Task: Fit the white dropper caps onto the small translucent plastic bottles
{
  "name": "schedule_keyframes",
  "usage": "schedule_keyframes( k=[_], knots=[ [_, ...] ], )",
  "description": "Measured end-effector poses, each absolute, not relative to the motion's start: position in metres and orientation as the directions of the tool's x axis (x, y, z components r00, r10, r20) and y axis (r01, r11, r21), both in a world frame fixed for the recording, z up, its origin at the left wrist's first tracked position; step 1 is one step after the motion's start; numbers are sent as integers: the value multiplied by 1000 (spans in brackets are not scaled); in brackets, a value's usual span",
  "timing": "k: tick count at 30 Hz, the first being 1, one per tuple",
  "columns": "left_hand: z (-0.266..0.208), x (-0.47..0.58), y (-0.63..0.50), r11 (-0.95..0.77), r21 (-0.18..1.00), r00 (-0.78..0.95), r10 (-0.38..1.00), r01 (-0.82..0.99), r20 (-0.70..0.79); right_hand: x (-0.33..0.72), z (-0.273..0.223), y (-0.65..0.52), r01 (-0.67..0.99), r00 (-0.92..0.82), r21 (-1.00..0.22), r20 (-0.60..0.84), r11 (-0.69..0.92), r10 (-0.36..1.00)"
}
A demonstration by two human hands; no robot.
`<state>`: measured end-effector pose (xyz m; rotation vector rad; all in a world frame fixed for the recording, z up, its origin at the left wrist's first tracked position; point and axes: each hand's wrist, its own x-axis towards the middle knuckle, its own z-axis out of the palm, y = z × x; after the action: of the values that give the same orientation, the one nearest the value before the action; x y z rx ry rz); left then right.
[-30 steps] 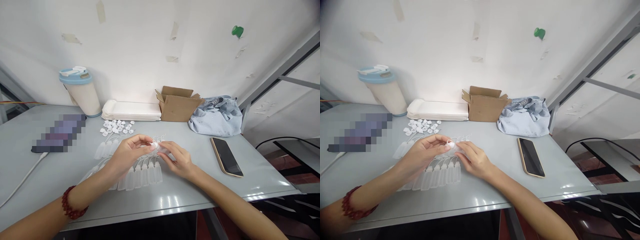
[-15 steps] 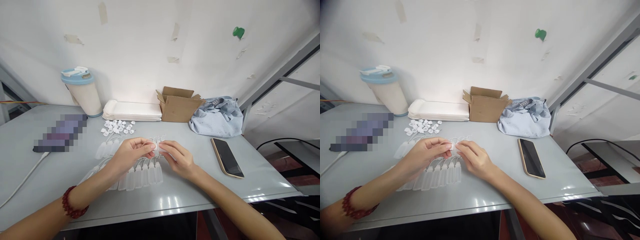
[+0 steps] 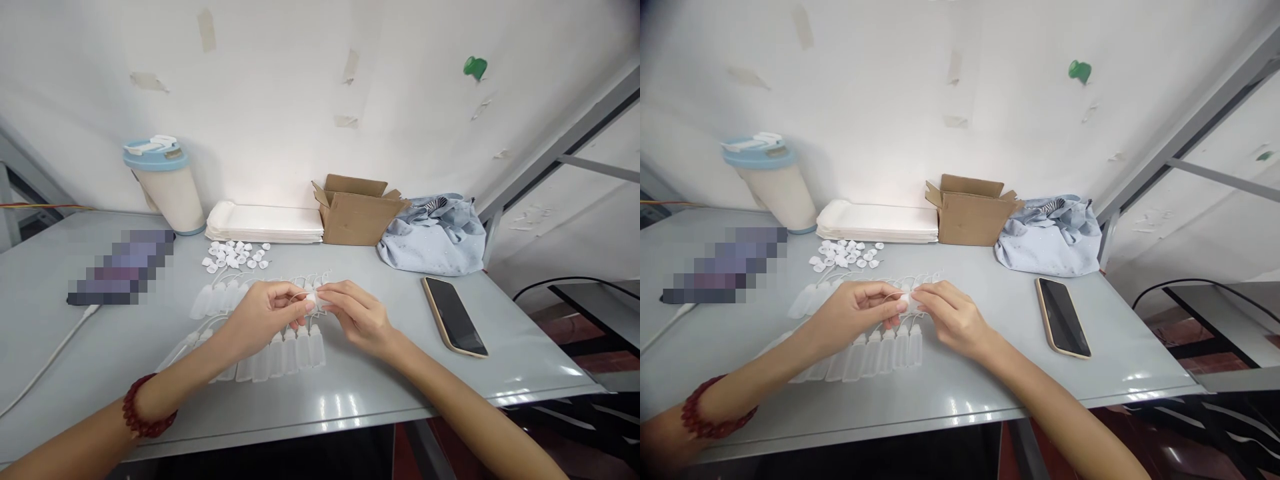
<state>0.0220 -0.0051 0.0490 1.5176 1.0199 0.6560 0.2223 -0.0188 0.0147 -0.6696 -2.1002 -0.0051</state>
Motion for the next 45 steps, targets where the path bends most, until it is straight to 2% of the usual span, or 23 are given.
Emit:
schedule_keyframes(
  k=[3, 7, 12, 14, 16, 20, 26, 28, 31, 39, 45],
  knots=[
    [49, 22, -7, -38, 965, 466, 880, 258, -90, 223, 15, -19, 445, -457, -275, 749, 852, 480],
    [51, 20, -6, -27, 961, 519, 846, 275, -125, 223, 16, -21, 440, -463, -266, 751, 858, 470],
    [53, 19, -2, 191, 961, 600, 751, 202, -276, 222, 15, -23, 440, -515, -139, 771, 887, 376],
    [53, 19, -1, 273, 946, 621, 716, 173, -320, 222, 15, -24, 437, -520, -128, 772, 890, 366],
    [53, 18, -1, 277, 945, 627, 709, 175, -324, 222, 16, -25, 439, -515, -145, 768, 887, 381],
    [54, 18, -2, 109, 964, 591, 771, 243, -236, 222, 16, -25, 445, -505, -198, 750, 873, 427],
    [53, 19, -8, -185, 934, 504, 864, 305, 6, 223, 16, -26, 447, -452, -321, 724, 835, 521],
    [53, 19, -9, -224, 924, 489, 871, 310, 47, 222, 17, -26, 458, -430, -357, 712, 814, 554],
    [53, 18, -8, -151, 943, 513, 858, 297, -24, 220, 17, -27, 460, -407, -365, 724, 810, 557],
    [53, 19, -3, -69, 955, 646, 750, 290, -142, 217, 13, -26, 431, -481, -219, 765, 875, 428],
    [51, 17, -3, 160, 961, 652, 709, 224, -269, 217, 15, -28, 500, -432, -208, 781, 841, 450]
  ],
)
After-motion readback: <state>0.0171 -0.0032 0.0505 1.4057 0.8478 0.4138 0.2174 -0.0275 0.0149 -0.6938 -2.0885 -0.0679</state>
